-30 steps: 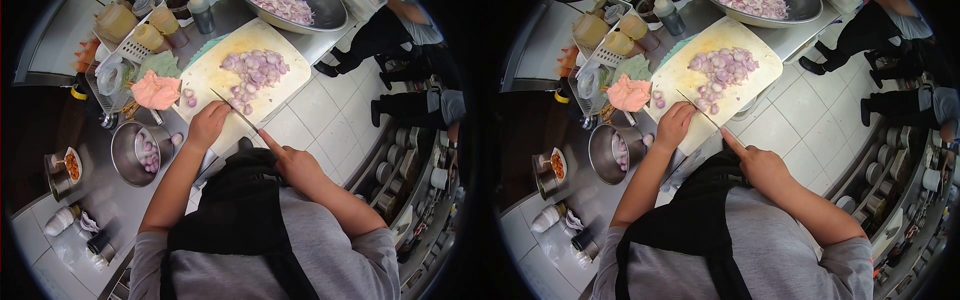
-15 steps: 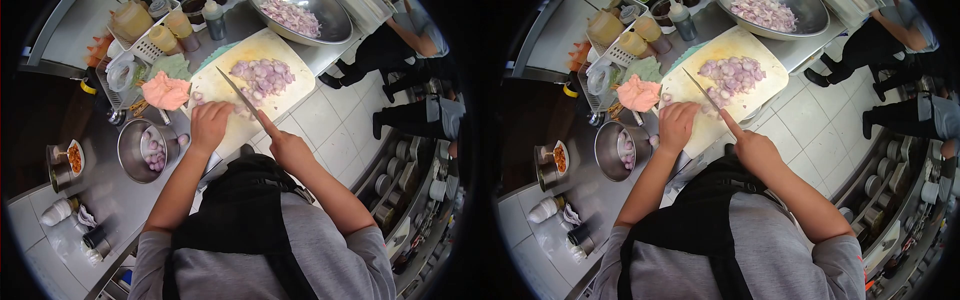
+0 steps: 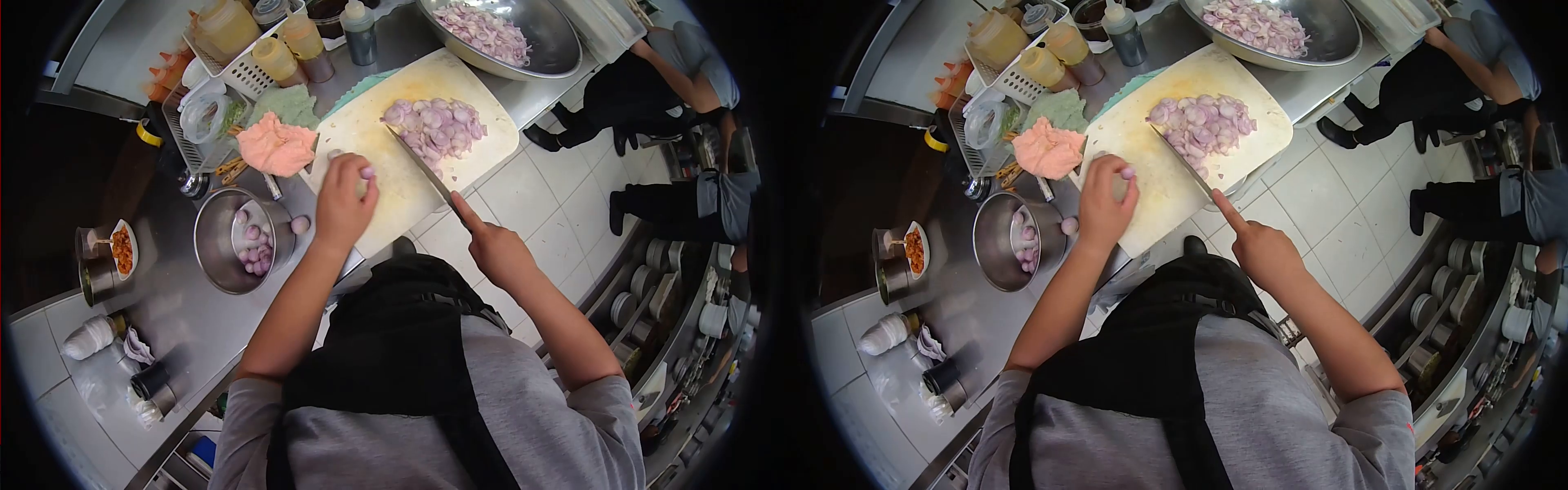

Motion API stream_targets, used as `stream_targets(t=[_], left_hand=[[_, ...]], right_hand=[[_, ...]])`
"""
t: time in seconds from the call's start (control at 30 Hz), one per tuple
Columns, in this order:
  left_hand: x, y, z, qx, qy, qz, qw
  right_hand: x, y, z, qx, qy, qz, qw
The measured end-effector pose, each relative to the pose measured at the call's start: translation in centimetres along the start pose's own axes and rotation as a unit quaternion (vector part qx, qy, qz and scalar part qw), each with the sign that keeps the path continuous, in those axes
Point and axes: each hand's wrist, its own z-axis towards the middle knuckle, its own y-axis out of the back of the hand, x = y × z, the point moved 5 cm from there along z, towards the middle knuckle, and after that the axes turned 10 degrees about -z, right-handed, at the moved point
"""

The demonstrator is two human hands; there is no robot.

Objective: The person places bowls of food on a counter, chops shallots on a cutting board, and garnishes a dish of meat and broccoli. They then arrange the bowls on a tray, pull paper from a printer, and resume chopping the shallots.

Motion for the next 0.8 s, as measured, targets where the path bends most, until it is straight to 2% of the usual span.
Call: stream_targets(t=[0.07,0.13,0.2,0.27,0.43,0.6,0.8], left_hand=[[-1.2,-1.5,-0.3,0.03,0.001,-0.042,0.999],[-1.6,-3.5,-1.3,0.12,0.014,-0.05,0.991],[-1.5,-3.7,-1.6,0.11,-0.01,-0.025,0.994],[-0.9,-3.3,-1.7,0.079,0.019,-0.048,0.996],[-0.8,-3.1,-1.7,0.089,-0.004,-0.058,0.994],[-0.5,-3.2,-1.7,0.1,-0.007,-0.056,0.993],[-0.3,-3.4,-1.8,0.11,-0.013,-0.06,0.992]], right_hand=[[0.3,0.2,0.1,-0.002,0.007,-0.002,1.0],[0.6,0.2,0.1,-0.004,0.013,-0.005,1.0],[1.1,0.1,-0.2,-0.012,0.039,0.001,0.999],[1.9,0.7,-0.8,0.0,0.04,-0.004,0.999],[2.8,2.6,-1.8,0.018,0.043,-0.036,0.998],[3.2,3.9,-3.5,-0.006,0.057,-0.093,0.994],[3.2,0.0,-2.0,-0.068,0.035,-0.134,0.988]])
